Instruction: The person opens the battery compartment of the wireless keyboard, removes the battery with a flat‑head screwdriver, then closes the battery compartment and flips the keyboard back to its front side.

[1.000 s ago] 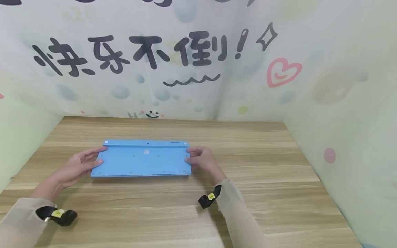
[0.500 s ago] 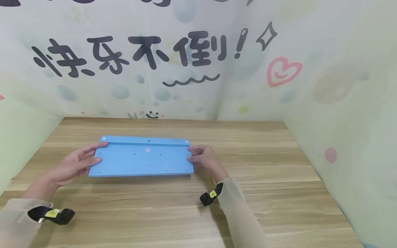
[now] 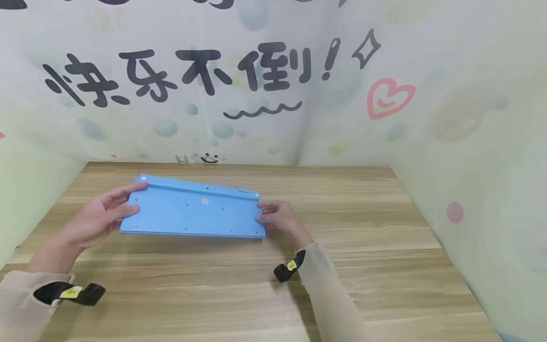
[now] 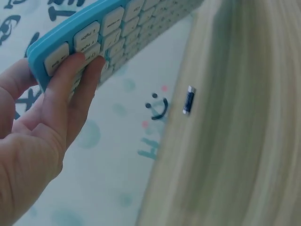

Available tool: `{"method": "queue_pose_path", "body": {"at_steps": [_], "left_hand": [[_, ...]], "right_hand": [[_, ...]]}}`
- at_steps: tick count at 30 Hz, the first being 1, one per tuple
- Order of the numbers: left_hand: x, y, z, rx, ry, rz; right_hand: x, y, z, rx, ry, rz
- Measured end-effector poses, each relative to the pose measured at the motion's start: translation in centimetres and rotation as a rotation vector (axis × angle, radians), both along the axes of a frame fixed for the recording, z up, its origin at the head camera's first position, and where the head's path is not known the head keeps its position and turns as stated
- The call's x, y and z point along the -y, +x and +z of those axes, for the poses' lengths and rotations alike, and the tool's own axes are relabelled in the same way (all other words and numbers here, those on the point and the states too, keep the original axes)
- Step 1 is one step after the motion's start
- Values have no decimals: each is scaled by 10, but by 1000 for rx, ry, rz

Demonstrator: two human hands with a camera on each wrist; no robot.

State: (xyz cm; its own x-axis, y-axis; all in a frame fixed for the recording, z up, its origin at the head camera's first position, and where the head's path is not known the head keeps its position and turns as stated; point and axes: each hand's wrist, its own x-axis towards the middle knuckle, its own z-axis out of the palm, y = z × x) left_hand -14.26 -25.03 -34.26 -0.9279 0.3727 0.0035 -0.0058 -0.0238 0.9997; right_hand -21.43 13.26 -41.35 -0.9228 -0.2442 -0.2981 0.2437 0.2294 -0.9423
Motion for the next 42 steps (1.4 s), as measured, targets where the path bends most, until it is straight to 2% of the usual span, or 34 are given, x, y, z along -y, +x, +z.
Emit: {"method": "queue_pose_path", "body": {"at_steps": [7, 10, 17, 25, 36, 42], "left_hand": [[-11, 2, 16, -19, -15, 74], [-16, 3, 23, -23, 2, 88], [-27, 5, 41, -36, -12, 128], [-36, 5, 53, -46, 19, 174], [-41, 7, 65, 29, 78, 262], [-44, 5, 69, 46, 134, 283]], "right_hand": [[2, -2, 0, 4, -5, -3], [3, 1, 6, 6, -2, 14], [5, 2, 8, -69, 32, 52], [13, 6, 15, -129, 75, 36], [26, 14, 28, -256, 96, 4], [36, 21, 39, -345, 76, 53]]}}
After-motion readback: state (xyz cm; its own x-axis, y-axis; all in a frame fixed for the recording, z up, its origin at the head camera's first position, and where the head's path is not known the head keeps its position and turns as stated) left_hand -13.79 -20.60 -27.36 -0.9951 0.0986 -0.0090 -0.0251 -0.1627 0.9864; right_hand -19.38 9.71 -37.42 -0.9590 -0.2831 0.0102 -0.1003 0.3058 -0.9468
